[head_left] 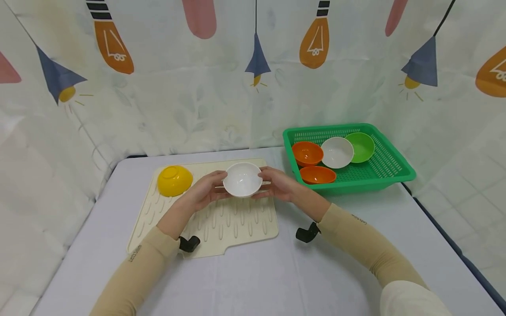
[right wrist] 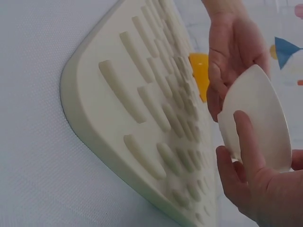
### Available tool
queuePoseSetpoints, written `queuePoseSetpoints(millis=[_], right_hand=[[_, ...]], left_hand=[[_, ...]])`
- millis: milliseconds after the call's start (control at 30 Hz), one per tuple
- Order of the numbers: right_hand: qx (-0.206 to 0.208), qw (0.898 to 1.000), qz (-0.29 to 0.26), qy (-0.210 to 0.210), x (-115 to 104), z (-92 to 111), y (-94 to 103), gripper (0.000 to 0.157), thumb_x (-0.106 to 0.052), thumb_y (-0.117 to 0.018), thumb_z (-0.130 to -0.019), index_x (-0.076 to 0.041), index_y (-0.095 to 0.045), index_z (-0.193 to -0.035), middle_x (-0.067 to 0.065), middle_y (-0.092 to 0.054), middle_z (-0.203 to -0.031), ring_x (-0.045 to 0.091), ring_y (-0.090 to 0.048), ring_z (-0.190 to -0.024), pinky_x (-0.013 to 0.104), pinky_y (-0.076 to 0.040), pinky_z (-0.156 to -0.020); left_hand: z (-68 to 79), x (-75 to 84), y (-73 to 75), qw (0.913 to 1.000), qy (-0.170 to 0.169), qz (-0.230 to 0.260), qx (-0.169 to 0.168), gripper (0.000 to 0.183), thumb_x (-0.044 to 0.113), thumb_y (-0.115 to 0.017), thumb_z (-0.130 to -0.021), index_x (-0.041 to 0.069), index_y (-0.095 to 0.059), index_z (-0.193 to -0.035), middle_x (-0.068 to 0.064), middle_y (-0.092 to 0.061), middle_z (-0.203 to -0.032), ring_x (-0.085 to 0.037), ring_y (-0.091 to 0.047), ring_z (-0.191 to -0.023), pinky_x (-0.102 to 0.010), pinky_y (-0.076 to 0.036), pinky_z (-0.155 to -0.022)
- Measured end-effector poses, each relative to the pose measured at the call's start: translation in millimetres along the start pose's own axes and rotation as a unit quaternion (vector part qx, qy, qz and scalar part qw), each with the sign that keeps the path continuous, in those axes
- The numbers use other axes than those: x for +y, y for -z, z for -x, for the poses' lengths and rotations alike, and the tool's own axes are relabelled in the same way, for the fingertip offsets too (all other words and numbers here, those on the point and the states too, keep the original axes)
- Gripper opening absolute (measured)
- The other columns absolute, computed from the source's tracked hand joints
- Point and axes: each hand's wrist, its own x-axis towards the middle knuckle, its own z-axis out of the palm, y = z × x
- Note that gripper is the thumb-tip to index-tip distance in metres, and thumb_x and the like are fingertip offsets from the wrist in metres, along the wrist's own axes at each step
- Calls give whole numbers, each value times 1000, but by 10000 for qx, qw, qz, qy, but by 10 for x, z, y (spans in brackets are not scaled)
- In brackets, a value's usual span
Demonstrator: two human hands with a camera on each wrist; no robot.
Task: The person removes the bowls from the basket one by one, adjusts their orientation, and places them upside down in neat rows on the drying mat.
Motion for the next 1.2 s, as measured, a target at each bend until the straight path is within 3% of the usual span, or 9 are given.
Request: queuePoseSetpoints(millis=[233,467,700,867,967,1067,1200], right_hand=[[-6,10000,-36,6,-6,-5,19,46,-17,-44,-108,-5,-38,-152,22,-44,-147,43,-55,-122,59,-49,-97],[36,10000,24,24,-22,-9,21,47,-16,-45,-107,-5,-39,-152,22,-45,-147,42,-54,-123,55,-55,-91],[106,9996,266,-20,-52,6,14,50,-27,-49,-107,-7,-38,-152,20,-45,-147,37,-50,-126,56,-50,-101],[232,9994,260,-60,-70,18,36,47,-32,-52,-107,-6,-46,-145,20,-45,-146,36,-47,-130,58,-45,-106],[288,9993,219,-121,-70,28,52,45,-33,-52,-107,-6,-48,-143,20,-47,-143,36,-48,-129,59,-44,-107],[338,9990,204,-185,-66,36,67,44,-33,-52,-107,-6,-48,-142,19,-50,-138,35,-49,-126,60,-42,-108],[428,9986,175,-244,-60,44,75,50,-35,-54,-106,-4,-45,-145,20,-48,-138,36,-47,-128,58,-45,-107]], left_hand=[[-29,-37,82,9979,41,455,-460,55,23,-41,-113,-5,-20,-156,-25,-43,-142,-29,-65,-110,-44,-53,-99],[-30,-50,116,9961,-28,645,-604,54,22,-41,-113,-5,-21,-155,-23,-49,-137,-30,-65,-112,-48,-50,-103],[-25,-52,150,9989,-174,366,-242,43,14,-50,-109,1,-36,-147,-14,-62,-124,-27,-68,-103,-48,-53,-99],[-16,-12,125,9981,-495,-266,-233,45,4,-65,-100,6,-48,-142,-19,-55,-136,-33,-65,-110,-47,-55,-95],[0,10,111,9902,-801,-1103,-307,50,6,-75,-93,8,-52,-138,-18,-53,-140,-32,-58,-120,-43,-55,-97],[21,35,91,9735,-1197,-1908,-386,53,8,-82,-88,9,-56,-135,-14,-56,-137,-31,-54,-127,-41,-53,-98],[46,63,38,9528,-1733,-2452,-442,54,1,-84,-84,8,-58,-131,-12,-58,-132,-33,-53,-127,-48,-51,-102]])
